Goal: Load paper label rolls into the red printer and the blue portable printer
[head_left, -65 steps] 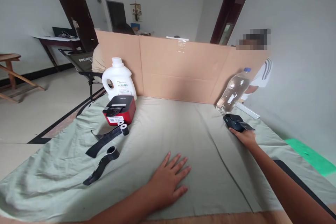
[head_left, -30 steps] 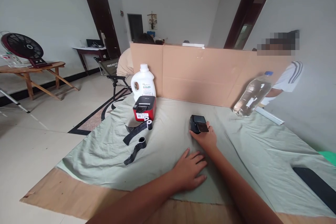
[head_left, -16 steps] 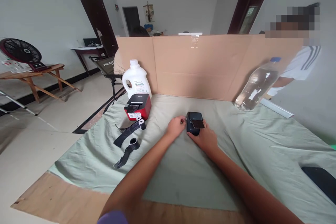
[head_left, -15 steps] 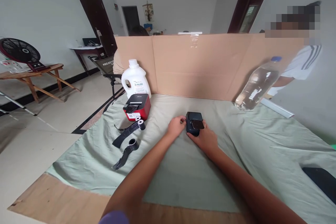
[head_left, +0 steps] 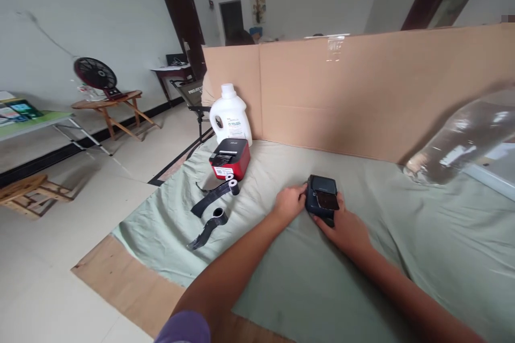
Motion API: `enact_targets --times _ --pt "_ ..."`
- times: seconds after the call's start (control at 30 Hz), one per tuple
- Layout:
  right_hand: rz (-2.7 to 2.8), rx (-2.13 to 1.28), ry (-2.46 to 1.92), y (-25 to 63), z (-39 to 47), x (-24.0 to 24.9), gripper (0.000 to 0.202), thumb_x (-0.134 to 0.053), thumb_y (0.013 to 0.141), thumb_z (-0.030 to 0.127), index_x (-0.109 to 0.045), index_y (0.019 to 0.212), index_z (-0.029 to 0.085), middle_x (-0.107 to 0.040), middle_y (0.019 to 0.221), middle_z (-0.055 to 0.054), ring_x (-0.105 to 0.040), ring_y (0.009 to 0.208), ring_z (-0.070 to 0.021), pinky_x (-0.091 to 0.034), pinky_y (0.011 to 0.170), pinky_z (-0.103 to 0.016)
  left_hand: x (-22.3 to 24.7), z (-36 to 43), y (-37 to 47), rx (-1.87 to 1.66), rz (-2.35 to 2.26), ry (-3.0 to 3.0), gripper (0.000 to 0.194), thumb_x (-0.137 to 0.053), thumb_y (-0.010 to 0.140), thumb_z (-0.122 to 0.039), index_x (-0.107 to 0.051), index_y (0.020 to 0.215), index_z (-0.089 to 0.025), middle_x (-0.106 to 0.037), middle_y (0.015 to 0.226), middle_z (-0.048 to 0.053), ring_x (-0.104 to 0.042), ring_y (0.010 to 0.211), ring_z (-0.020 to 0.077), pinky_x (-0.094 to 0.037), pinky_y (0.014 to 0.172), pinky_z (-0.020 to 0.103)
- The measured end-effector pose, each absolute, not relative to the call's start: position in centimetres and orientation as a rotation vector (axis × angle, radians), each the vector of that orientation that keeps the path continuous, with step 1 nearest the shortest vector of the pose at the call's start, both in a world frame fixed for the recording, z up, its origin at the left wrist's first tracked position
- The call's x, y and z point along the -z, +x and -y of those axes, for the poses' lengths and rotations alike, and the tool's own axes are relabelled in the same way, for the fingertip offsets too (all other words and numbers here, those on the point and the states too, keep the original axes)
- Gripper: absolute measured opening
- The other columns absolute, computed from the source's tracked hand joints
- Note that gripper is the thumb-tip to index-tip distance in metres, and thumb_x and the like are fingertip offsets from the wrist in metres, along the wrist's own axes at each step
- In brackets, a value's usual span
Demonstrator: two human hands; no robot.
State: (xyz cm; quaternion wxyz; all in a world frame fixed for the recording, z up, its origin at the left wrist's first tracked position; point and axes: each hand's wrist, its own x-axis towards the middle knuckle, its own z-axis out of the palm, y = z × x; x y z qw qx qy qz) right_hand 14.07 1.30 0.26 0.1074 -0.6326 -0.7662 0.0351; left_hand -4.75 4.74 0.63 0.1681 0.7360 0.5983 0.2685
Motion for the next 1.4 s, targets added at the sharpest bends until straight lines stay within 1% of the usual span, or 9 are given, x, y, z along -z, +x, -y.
enact_targets --times 0.1,0.3,0.6,0.83,0.93,1.07,1.2,1.3,1.4 --pt "2.362 -0.149 -1.791 15.0 -1.8 -0.4 0.093 -0.046 0.094 0.06 -0.02 0.157 -0.003 -0.068 0.121 -0.029 -0.072 0.092 -0.0403 -0.05 0.068 -0.041 -0.7 -4.2 -4.7 -0.667 -1.753 2.139 0.051 -0.046 0.096 -0.022 -0.056 0.146 -0.026 -0.073 0.123 0.006 -0.07 0.105 0.0231 -0.055 0.095 0.033" --pt "2.458 -0.103 -1.732 15.9 -1.8 -0.4 0.097 -0.04 0.097 0.057 -0.006 0.156 -0.012 -0.075 0.1 -0.026 -0.073 0.087 -0.0411 -0.051 0.067 -0.042 -0.4 -3.6 -4.6 -0.641 -1.746 2.185 0.055 -0.043 0.097 -0.021 -0.047 0.152 -0.025 -0.071 0.126 0.007 -0.069 0.106 0.0233 -0.055 0.094 0.034" --pt "2.412 -0.006 -1.826 15.2 -1.7 -0.3 0.083 -0.038 0.101 0.05 -0.017 0.156 -0.008 -0.075 0.093 -0.025 -0.074 0.086 -0.04 -0.051 0.068 -0.041 -0.2 -4.4 -5.0 -0.559 -1.765 2.308 0.051 -0.042 0.097 -0.017 -0.055 0.147 -0.023 -0.074 0.113 0.01 -0.07 0.101 0.0255 -0.053 0.094 0.038" --pt "2.356 -0.066 -1.828 15.3 -1.7 -0.4 0.088 -0.039 0.099 0.054 -0.01 0.159 -0.003 -0.074 0.107 -0.025 -0.073 0.089 -0.0413 -0.05 0.067 -0.042 0.0 -4.8 -5.1 -0.636 -1.726 2.254 0.05 -0.042 0.097 -0.019 -0.057 0.145 -0.025 -0.074 0.116 0.009 -0.069 0.106 0.0243 -0.05 0.099 0.037" --pt "2.32 -0.096 -1.808 15.4 -1.8 -0.5 0.094 -0.044 0.097 0.057 -0.005 0.161 0.0 -0.075 0.104 -0.022 -0.073 0.088 -0.0417 -0.049 0.066 -0.041 -0.1 -4.7 -5.1 -0.644 -1.722 2.215 0.051 -0.044 0.096 -0.018 -0.057 0.144 -0.027 -0.074 0.118 0.008 -0.069 0.106 0.024 -0.049 0.102 0.038" --pt "2.291 -0.153 -1.796 15.4 -1.9 -0.7 0.092 -0.051 0.094 0.054 -0.013 0.161 0.004 -0.076 0.1 -0.018 -0.073 0.088 -0.0394 -0.047 0.068 -0.038 -0.1 -4.9 -5.2 -0.701 -1.695 2.139 0.051 -0.045 0.095 -0.016 -0.06 0.142 -0.029 -0.073 0.126 0.005 -0.067 0.114 0.0232 -0.047 0.106 0.037" --pt "2.26 -0.254 -1.812 16.0 -2.1 -1.0 0.086 -0.051 0.092 0.044 -0.017 0.161 0.007 -0.075 0.094 -0.014 -0.071 0.085 -0.035 -0.045 0.07 -0.036 -0.3 -4.9 -5.5 -0.805 -1.601 1.981 0.042 -0.047 0.099 -0.032 -0.064 0.138 -0.031 -0.068 0.135 0.001 -0.063 0.124 0.022 -0.047 0.107 0.034" --pt "2.26 -0.492 -1.665 17.4 -3.0 -1.6 0.075 -0.038 0.095 0.034 -0.016 0.163 0.009 -0.073 0.088 -0.007 -0.069 0.08 -0.028 -0.047 0.073 -0.035 -0.8 -4.5 -5.7 -0.829 -1.574 1.951 0.048 -0.049 0.098 -0.053 -0.063 0.139 -0.032 -0.076 0.117 0.002 -0.068 0.111 0.0229 -0.05 0.102 0.034" --pt "2.277 -0.722 -1.485 18.8 -5.2 -2.5 0.07 -0.026 0.097 0.026 -0.014 0.163 0.009 -0.07 0.078 -0.002 -0.066 0.074 -0.0226 -0.049 0.076 -0.033 -1.1 -4.2 -5.8 -0.832 -1.576 1.997 0.057 -0.053 0.093 -0.062 -0.061 0.141 -0.033 -0.077 0.095 0.001 -0.07 0.094 0.022 -0.052 0.094 0.033"
